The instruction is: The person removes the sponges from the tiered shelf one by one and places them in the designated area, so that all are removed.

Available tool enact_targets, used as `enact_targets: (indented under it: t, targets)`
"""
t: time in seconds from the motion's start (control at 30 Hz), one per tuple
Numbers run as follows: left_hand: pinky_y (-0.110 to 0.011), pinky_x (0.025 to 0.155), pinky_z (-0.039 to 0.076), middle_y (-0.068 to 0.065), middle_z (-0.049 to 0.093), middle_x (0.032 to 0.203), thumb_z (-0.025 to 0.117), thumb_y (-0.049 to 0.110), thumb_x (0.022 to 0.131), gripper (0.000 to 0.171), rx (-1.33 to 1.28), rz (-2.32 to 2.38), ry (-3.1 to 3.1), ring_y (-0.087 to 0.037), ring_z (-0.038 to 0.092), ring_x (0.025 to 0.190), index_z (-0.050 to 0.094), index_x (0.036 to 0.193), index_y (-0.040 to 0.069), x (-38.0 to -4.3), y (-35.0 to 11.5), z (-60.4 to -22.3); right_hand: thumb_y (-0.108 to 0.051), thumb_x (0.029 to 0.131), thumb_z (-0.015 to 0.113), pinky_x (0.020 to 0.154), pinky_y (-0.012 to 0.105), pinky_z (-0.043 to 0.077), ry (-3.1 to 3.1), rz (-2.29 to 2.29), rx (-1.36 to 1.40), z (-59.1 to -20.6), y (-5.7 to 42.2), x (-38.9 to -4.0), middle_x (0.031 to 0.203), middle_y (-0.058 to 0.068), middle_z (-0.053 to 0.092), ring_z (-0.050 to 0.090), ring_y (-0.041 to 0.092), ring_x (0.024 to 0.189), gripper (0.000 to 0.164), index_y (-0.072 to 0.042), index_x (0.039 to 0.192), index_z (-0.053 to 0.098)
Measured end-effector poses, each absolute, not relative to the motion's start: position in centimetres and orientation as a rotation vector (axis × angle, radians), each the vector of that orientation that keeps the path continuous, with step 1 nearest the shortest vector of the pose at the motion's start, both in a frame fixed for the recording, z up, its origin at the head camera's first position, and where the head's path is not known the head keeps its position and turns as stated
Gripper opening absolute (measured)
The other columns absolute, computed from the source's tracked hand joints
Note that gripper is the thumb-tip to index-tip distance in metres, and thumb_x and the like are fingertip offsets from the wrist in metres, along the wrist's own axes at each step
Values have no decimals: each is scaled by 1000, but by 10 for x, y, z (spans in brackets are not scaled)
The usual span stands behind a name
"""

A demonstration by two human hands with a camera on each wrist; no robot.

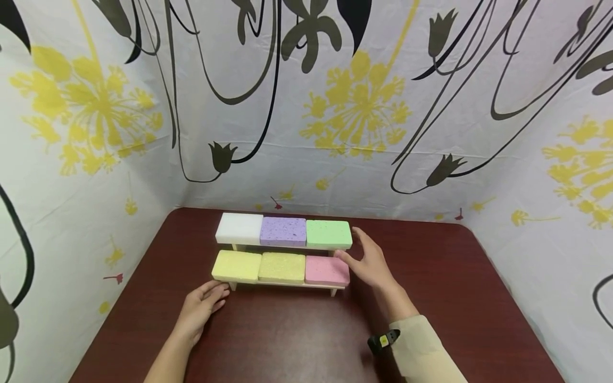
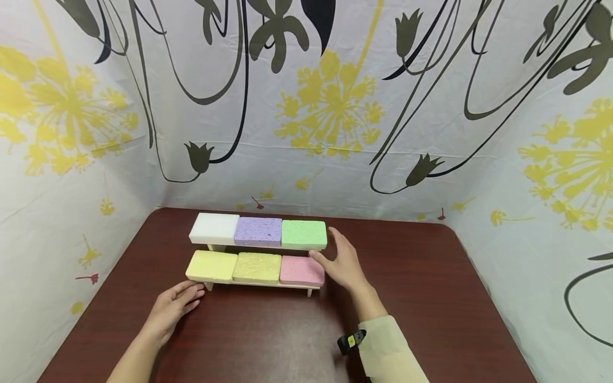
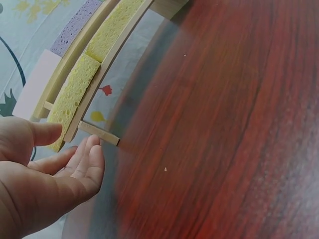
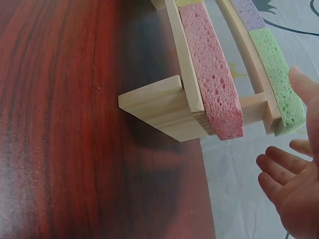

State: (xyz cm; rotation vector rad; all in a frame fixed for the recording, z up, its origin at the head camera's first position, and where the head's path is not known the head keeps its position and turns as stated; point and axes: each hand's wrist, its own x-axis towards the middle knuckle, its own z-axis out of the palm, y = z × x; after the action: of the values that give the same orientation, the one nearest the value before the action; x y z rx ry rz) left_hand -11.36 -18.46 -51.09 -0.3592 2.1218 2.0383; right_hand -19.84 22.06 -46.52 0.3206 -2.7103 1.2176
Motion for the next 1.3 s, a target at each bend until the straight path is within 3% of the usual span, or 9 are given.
enact_targets:
  t: [0.43, 0.77, 1.13, 1.3]
  targets:
    - [-25, 93, 56, -32, 51, 140, 45, 6, 108, 47, -396, 2117, 2046, -14, 63, 110, 33, 149, -14, -120, -184, -515, -37, 89, 79, 114, 60, 37, -2739, 1209, 304, -464, 218, -210, 150, 22, 46, 41, 38, 140, 88, -1, 155, 33]
    - [-23, 93, 56, -14, 63, 122, 44, 5, 108, 44, -461, 2198, 1949, -8, 63, 101, 35, 147, -15, -122, -185, -517, -33, 87, 82, 115, 57, 36, -2711, 1257, 326, -464, 213, -215, 151, 18, 45, 40, 34, 141, 85, -6, 154, 36]
    - [-22, 93, 55, -10, 64, 121, 44, 6, 108, 49, -456, 2220, 1901, -8, 62, 104, 29, 150, -14, -121, -188, -518, -30, 89, 81, 114, 60, 37, -2712, 1249, 333, -463, 213, -218, 155, 21, 41, 38, 38, 143, 86, -5, 156, 34]
    - [-22, 93, 55, -6, 65, 118, 44, 6, 108, 51, -460, 2250, 1861, -6, 63, 103, 27, 152, -13, -123, -189, -519, -23, 88, 83, 103, 56, 49, -2666, 1268, 373, -465, 215, -218, 144, 22, 50, 51, 38, 130, 84, -4, 155, 37]
